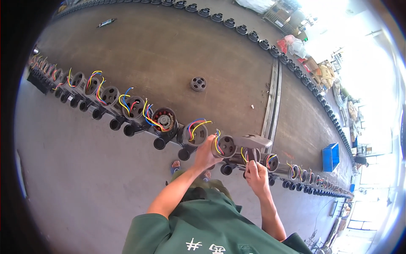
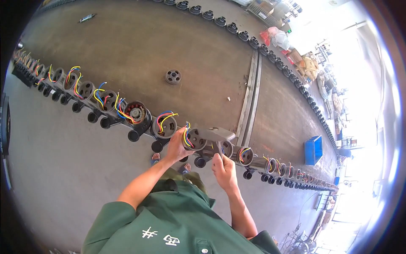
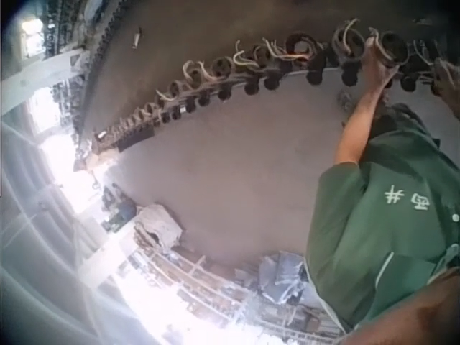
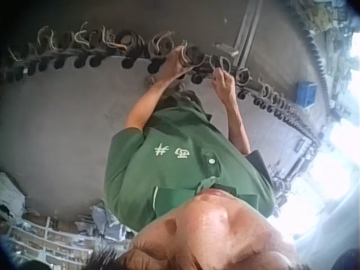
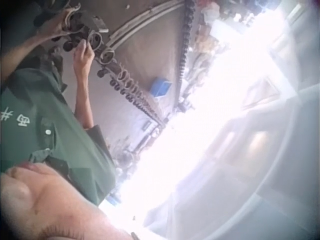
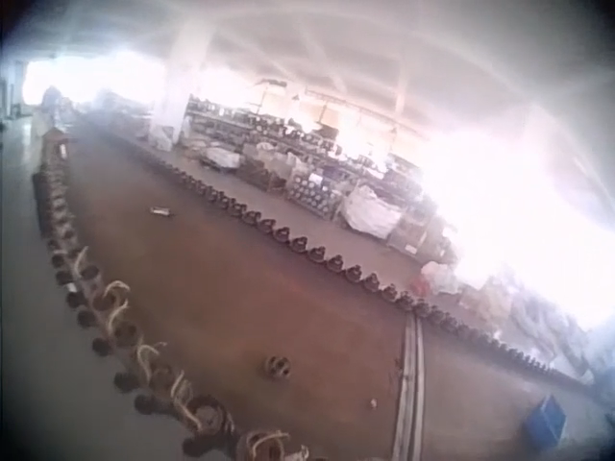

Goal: The person assembles cylindrical lighting fixtures on a conveyor line by hand and using a hammer, inserting wires and securing components.

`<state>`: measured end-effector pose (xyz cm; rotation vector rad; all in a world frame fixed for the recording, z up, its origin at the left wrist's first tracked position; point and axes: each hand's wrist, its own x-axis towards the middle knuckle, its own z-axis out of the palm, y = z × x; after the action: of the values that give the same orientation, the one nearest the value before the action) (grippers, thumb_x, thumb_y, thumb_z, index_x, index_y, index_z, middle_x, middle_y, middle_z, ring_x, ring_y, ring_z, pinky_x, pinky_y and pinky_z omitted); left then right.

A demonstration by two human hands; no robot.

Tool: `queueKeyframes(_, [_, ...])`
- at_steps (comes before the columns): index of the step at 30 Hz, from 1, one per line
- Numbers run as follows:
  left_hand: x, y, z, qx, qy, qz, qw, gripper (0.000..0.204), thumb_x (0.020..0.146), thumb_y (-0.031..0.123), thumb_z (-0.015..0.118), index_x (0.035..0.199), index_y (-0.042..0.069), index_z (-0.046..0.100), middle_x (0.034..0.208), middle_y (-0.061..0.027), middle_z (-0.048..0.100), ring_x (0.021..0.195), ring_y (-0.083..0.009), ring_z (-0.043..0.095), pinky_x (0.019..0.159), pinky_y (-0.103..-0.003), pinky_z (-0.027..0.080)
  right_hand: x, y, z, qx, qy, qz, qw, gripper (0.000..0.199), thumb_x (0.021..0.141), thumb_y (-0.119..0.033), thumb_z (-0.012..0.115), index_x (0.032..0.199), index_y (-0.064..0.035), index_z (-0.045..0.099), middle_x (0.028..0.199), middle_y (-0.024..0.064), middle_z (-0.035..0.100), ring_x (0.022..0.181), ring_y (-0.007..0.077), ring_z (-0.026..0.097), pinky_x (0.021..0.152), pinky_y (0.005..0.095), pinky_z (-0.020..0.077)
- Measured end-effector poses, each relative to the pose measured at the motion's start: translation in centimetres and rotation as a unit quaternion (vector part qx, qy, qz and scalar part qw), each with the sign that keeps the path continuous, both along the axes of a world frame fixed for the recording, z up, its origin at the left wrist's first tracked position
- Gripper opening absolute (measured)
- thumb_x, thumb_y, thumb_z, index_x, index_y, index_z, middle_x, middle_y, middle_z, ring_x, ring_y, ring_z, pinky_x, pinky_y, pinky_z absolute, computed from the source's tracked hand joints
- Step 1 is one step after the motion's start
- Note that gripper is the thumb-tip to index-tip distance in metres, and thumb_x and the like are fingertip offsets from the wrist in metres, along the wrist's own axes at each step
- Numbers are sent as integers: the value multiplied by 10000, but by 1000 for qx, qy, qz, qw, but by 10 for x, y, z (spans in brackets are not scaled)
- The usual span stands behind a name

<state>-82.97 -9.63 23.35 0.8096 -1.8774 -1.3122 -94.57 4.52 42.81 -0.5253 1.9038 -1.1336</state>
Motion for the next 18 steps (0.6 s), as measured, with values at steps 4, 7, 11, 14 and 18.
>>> queueKeyframes(4, [-9, -2, 22, -51, 20, 33, 998, 891, 606, 171, 945, 1354, 82, 468, 1225, -153, 662, 1141, -382, 653, 960, -432, 537, -2, 12, -79, 112, 207, 50, 971, 569, 1033, -443, 583, 681, -2, 515, 574, 60, 500, 569, 188, 519, 570, 421, 439])
queueKeyframes(7, [-17, -7, 8, -74, 32, 42, 996, 905, 611, 191, 949, 1368, 80, 465, 1224, -158, 655, 1160, -383, 647, 982, -430, 532, -19, 4, -60, 165, 65, 58, 982, 541, 1016, -492, 605, 778, -6, 592, 633, 35, 564, 577, 166, 530, 571, 364, 446])
queueKeyframes(11, [-3, 5, 22, -25, -77, 44, 996, 965, 626, 284, 946, 1424, 87, 441, 1368, -154, 577, 1258, -377, 601, 1028, -440, 514, -6, -5, 11, 89, 229, 123, 961, 437, 1071, -373, 538, 836, -6, 574, 648, 7, 488, 619, 134, 480, 555, 388, 403])
queueKeyframes(14, [4, 5, 6, -54, -58, 56, 995, 1011, 630, 287, 930, 1479, 106, 411, 1374, -169, 579, 1256, -395, 592, 1013, -456, 524, 2, 6, -37, 15, 137, 27, 990, 413, 1065, -347, 539, 837, -8, 594, 611, 10, 433, 558, 107, 445, 509, 331, 392])
queueKeyframes(18, [-10, 10, -9, -63, 7, 31, 997, 924, 676, 254, 911, 1449, 59, 444, 1342, -203, 593, 1258, -412, 578, 1070, -453, 468, -16, 21, -120, 42, 211, 66, 974, 441, 1030, -327, 584, 865, 77, 640, 667, 225, 584, 596, 323, 558, 636, 477, 438])
